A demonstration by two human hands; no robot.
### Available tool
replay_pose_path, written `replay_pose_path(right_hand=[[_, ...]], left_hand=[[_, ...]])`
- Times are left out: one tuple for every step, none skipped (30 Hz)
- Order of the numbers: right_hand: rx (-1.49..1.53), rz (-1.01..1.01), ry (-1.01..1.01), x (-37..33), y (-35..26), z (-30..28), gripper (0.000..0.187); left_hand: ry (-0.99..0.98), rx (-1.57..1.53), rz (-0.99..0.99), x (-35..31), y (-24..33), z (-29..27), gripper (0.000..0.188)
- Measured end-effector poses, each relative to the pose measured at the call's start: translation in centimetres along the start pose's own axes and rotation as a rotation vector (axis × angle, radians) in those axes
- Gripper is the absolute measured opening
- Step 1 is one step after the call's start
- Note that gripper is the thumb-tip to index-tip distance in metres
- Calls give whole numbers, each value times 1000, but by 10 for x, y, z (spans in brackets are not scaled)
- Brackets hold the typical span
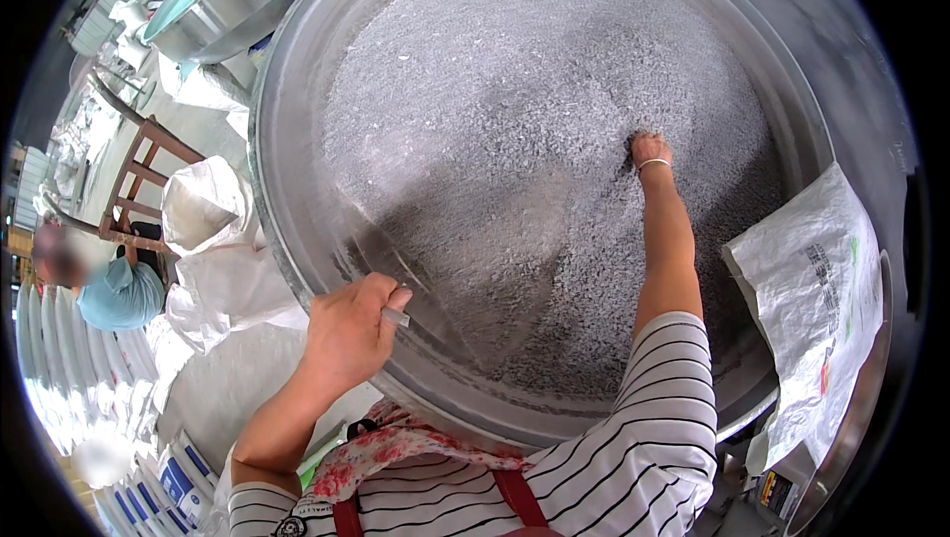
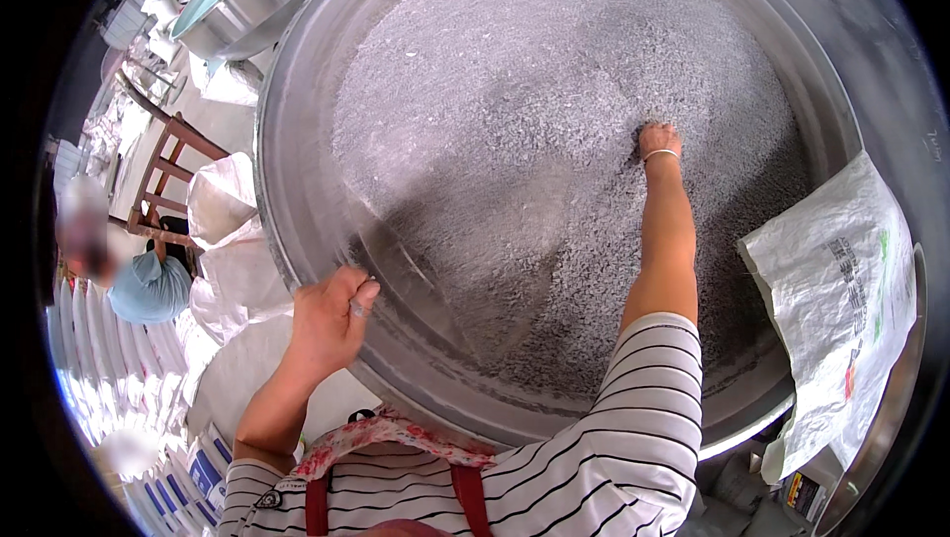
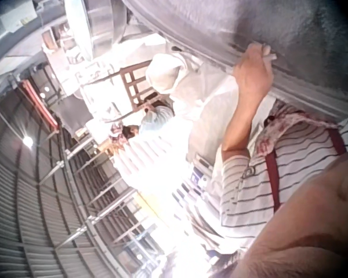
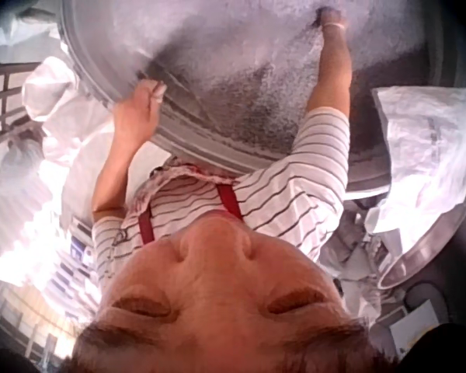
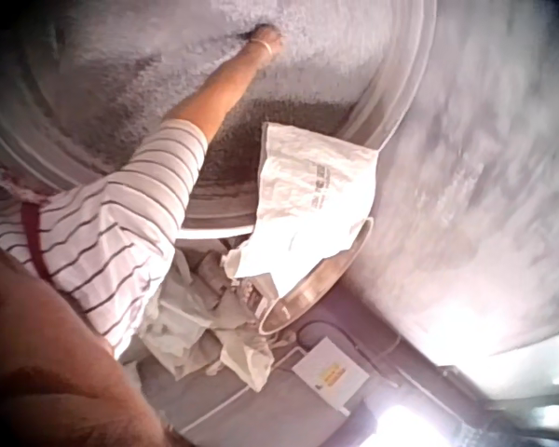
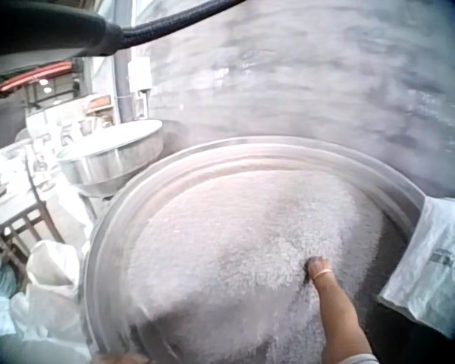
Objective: The person fills white woven sacks with grey granular material from a large rotating metal drum. They position the sack under the drum's outlet, allow the material to flow in, and then lift and move the filled sack to the side. The process is repeated for multiple sacks.
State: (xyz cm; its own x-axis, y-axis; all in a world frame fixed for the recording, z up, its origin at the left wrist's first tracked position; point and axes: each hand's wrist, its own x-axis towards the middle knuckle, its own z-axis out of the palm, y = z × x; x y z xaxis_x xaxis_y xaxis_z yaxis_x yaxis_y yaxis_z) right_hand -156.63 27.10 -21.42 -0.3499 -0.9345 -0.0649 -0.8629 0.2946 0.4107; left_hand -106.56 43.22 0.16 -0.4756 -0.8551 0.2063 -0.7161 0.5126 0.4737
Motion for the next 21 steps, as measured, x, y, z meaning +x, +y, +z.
replay_pose_path(right_hand=[[21, 11, 0, 3, 5, 6, 25], [43, 23, 0, 4, 10, 13, 24], [39, -16, 86, 4, 12, 20, 23], [-2, -60, 41, 1, 5, 12, 22], [-44, -101, -4, -3, 2, 3, 22], [-92, -127, -60, -12, 7, 3, 21], [-79, -110, -33, -20, 13, 4, 20], [-135, -95, -120, -21, 21, 8, 20], [-195, -62, -216, -25, 40, 16, 19], [-190, 14, -300, -32, 33, -4, 19], [-193, 91, -383, -40, 26, -24, 20], [-116, 172, -363, -41, 26, -24, 18], [-43, 306, -350, -52, 57, -19, 18], [29, 436, -332, -65, 85, -14, 19], [3, 294, -270, -69, 87, -12, 18], [-18, 167, -205, -77, 93, -14, 18], [-40, 38, -139, -86, 95, -15, 19], [39, 70, -36, -104, 95, -20, 18], [124, 70, 74, -116, 76, -33, 17], [209, 72, 181, -130, 55, -47, 16], [363, -50, 282, -145, 38, -59, 14]], left_hand=[[-6, -19, 10, 1, 0, 0, 14], [-12, -39, 21, 1, -1, 0, 14], [-13, -55, 28, 2, -2, -1, 14], [-16, -51, 18, 1, -3, -2, 14], [-20, -47, 10, 1, -3, -3, 14], [-34, -54, 15, 1, -3, -3, 15], [-30, -52, 20, 2, -3, -3, 15], [-27, -50, 27, 4, -2, -3, 15], [-30, -60, 51, 5, -1, -2, 15], [-21, -60, 35, 2, -4, -2, 15], [-12, -59, 20, -1, -7, -1, 15], [0, -55, 0, -5, -9, -1, 15], [-4, -80, 21, -3, -8, -1, 15], [-9, -105, 39, 0, -8, -1, 14], [-6, -104, 16, -3, -9, -2, 14], [12, -135, 22, -4, -9, -3, 13], [31, -167, 26, -4, -8, -2, 13], [48, -201, 47, -3, -8, -2, 13], [80, -222, 65, -4, -11, -2, 10], [93, -264, 34, -7, -13, -3, 9], [108, -315, 14, -7, -14, -4, 9]])
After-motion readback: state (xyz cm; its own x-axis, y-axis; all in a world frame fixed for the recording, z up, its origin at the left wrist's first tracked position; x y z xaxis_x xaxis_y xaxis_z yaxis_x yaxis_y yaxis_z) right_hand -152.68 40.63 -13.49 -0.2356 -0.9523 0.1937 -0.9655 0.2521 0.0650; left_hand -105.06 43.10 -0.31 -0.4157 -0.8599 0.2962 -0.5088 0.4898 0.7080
